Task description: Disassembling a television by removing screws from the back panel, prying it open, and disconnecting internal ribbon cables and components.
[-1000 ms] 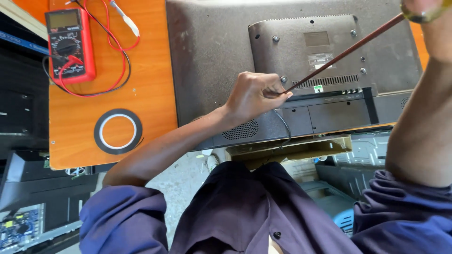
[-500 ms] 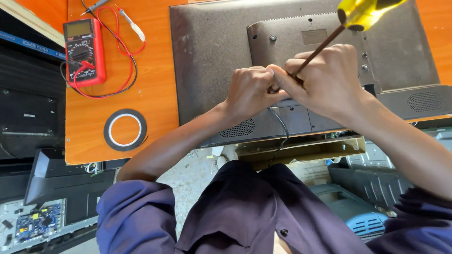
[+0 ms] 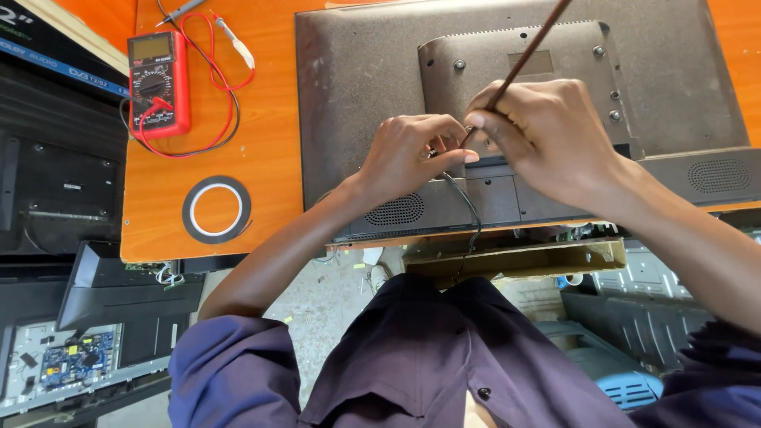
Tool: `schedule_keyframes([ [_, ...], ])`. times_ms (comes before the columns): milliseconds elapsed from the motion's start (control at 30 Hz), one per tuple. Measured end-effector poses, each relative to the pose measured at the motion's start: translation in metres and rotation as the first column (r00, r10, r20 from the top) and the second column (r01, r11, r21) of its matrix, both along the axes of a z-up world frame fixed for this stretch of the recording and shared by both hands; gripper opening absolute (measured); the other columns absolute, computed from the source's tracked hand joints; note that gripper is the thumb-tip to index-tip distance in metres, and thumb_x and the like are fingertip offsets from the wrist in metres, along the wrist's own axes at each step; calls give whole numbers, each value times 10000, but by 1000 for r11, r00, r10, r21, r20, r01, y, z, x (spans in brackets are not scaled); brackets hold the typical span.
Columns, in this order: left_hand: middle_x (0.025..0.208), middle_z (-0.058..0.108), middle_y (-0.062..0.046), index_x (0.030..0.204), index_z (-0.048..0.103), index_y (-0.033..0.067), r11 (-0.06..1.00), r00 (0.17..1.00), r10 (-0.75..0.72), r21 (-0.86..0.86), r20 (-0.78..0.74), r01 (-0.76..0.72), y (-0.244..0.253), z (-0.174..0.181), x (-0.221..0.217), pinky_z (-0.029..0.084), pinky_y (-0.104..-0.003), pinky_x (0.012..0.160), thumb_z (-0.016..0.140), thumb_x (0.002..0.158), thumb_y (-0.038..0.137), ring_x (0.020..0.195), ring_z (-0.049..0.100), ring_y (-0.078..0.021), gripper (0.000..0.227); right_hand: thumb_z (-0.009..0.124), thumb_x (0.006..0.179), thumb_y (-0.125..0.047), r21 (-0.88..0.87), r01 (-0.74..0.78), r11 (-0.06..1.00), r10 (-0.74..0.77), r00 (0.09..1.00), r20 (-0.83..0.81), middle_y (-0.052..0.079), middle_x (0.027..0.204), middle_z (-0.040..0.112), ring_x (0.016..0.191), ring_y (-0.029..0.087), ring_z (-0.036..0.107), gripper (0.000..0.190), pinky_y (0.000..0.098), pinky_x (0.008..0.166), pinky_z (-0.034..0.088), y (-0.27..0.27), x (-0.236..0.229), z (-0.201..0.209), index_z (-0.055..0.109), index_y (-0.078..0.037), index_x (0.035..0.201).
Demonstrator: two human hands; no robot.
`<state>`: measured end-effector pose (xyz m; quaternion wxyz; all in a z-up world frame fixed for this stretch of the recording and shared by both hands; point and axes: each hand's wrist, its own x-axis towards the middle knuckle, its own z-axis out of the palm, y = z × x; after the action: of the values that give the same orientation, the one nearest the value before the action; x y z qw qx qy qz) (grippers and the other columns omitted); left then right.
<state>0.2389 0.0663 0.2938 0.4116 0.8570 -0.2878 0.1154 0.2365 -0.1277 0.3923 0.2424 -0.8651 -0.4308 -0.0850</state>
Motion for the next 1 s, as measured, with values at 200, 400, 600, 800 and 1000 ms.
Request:
schedule_keyframes([
  [200, 948, 703, 21, 1038, 677, 140, 994, 999, -48, 97, -10, 48, 12, -9, -3, 512, -379, 786, 683, 879, 235, 926, 621, -181, 185, 530, 1074, 19, 152, 49, 987, -28, 991, -133, 96, 784, 690, 608, 163, 649, 154, 271, 533, 495, -19, -7, 20, 631, 57, 964],
  [400, 796, 738, -1, 845, 746, 158, 999, 998, -32, 28, 51, 31, 4, -43, 9, 462, -335, 654, 796, 805, 176, 722, 679, -206, 66, 457, 1124, -15, 362, 88, 928, 10, 966, -260, 190, 859, 629, 676, 210, 626, 211, 264, 606, 530, -36, -16, 28, 571, 122, 1010],
  [600, 639, 582, 45, 635, 554, 152, 975, 966, -208, -106, -156, 193, 18, 47, -55, 404, -251, 585, 425, 1022, 344, 556, 551, -71, 451, 413, 1280, -200, 531, 315, 787, -318, 944, -89, 176, 663, 497, 564, 215, 491, 609, 300, 581, 355, -172, 30, -21, 527, 79, 751],
  [800, 578, 589, 7, 680, 473, 134, 652, 341, -337, 44, -878, 757, 8, -35, -143, 423, -353, 634, 423, 1070, 360, 562, 567, -194, 453, 490, 1285, -277, -39, 825, 564, -801, 558, 217, 117, 607, 179, 565, 275, 224, 670, 485, 621, 142, -352, 63, -90, 267, -38, 700],
  [1000, 1026, 678, -139, 1066, 630, 173, 767, 371, 118, 321, -921, 556, 8, -291, -227, 502, -416, 735, 465, 840, 191, 903, 659, -339, 280, 519, 1261, -512, -399, 889, 226, -671, 439, 598, 93, 692, 661, 636, 326, 644, 582, 388, 487, 391, -524, 112, -241, 702, -168, 829],
])
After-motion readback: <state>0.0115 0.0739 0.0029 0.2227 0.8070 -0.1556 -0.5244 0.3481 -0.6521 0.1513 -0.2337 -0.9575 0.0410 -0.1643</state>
